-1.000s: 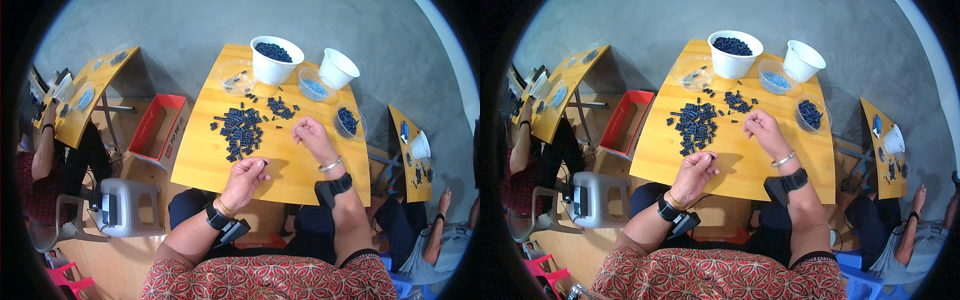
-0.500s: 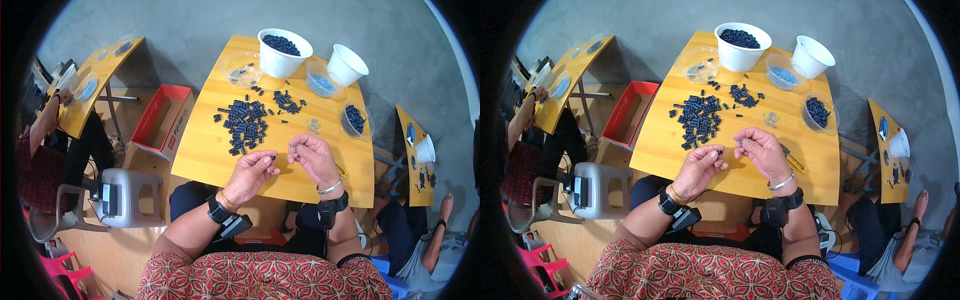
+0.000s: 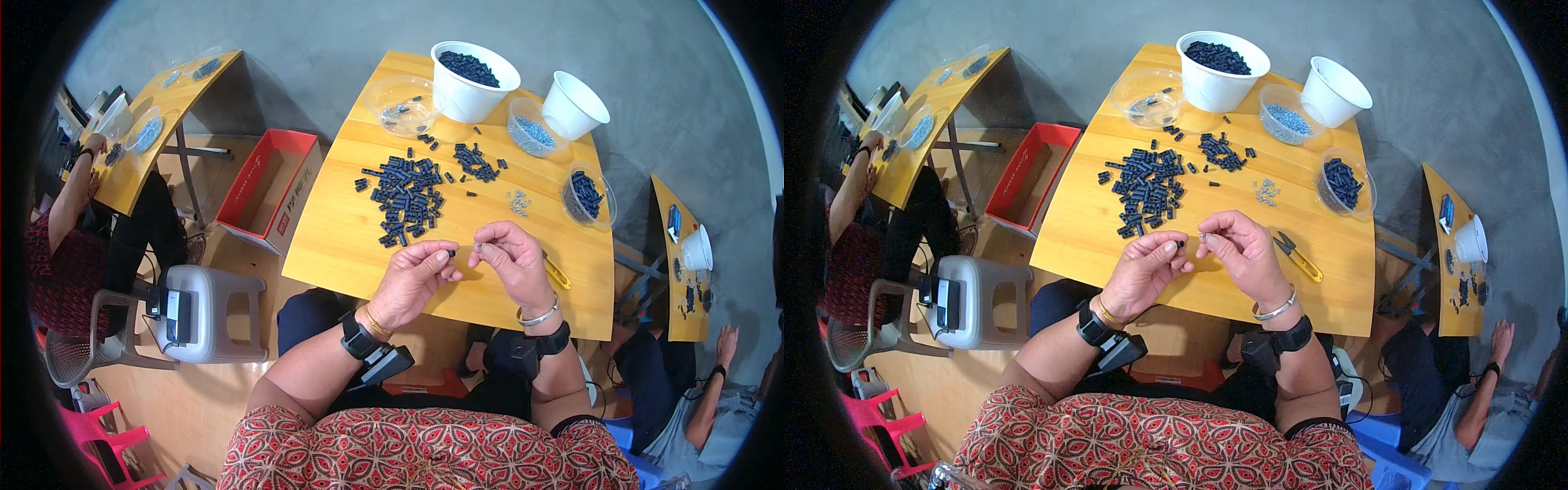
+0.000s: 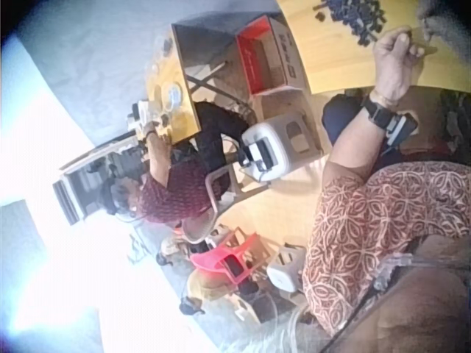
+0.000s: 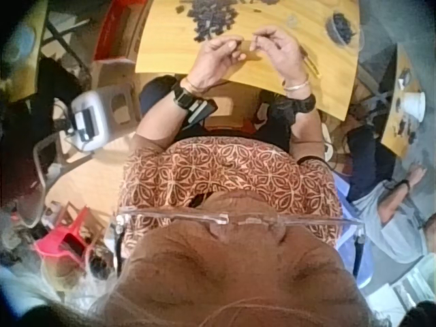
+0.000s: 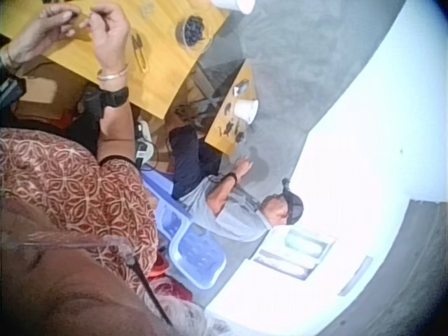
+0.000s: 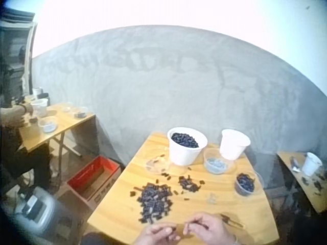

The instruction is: The worker is manually assembling small blue and black plastic components, fitting them together and using snips to trim excess material.

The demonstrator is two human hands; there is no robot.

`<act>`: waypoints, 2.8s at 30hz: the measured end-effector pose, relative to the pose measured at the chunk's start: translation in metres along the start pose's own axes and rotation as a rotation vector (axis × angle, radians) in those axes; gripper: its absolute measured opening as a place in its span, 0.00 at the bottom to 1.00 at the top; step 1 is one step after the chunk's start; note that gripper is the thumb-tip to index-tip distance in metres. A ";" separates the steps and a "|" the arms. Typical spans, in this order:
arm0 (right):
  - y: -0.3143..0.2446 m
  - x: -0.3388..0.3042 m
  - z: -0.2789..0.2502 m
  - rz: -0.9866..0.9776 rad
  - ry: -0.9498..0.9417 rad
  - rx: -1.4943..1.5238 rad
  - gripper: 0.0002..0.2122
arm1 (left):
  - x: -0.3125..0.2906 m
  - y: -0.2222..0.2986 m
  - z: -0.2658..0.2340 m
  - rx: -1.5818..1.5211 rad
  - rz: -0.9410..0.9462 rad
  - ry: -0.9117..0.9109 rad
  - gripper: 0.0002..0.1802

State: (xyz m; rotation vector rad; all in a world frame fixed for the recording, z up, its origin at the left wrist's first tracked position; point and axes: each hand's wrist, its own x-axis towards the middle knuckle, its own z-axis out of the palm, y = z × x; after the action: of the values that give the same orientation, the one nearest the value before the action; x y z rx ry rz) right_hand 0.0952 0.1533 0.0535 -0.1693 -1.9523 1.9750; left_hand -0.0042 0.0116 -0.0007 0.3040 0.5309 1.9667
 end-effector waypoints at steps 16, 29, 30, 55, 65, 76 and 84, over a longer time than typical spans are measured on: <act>0.006 0.004 0.003 -0.149 0.021 -0.365 0.06 | 0.003 0.000 -0.001 -0.010 -0.009 -0.036 0.10; 0.009 0.000 0.002 0.060 0.001 -0.027 0.04 | -0.001 0.004 0.001 -0.046 -0.063 -0.027 0.11; 0.009 0.001 0.002 0.060 -0.001 -0.030 0.04 | -0.001 0.004 0.000 -0.048 -0.061 -0.029 0.11; 0.013 0.002 -0.003 0.123 0.046 0.420 0.04 | 0.000 0.001 -0.004 -0.049 -0.057 -0.033 0.10; 0.014 0.002 0.005 0.097 0.023 0.421 0.03 | 0.000 0.002 -0.003 -0.059 -0.037 -0.031 0.11; 0.018 -0.002 0.019 -0.097 0.133 -0.162 0.01 | 0.000 0.001 0.001 -0.033 -0.015 0.007 0.10; 0.018 -0.001 0.026 -0.189 0.174 -0.407 0.01 | -0.001 -0.001 0.003 -0.003 -0.017 0.028 0.09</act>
State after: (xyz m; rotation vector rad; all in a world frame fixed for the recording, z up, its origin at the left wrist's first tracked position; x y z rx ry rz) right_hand 0.0846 0.1289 0.0367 -0.2396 -2.1421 1.3825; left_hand -0.0018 0.0121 0.0010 0.2699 0.5470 1.9571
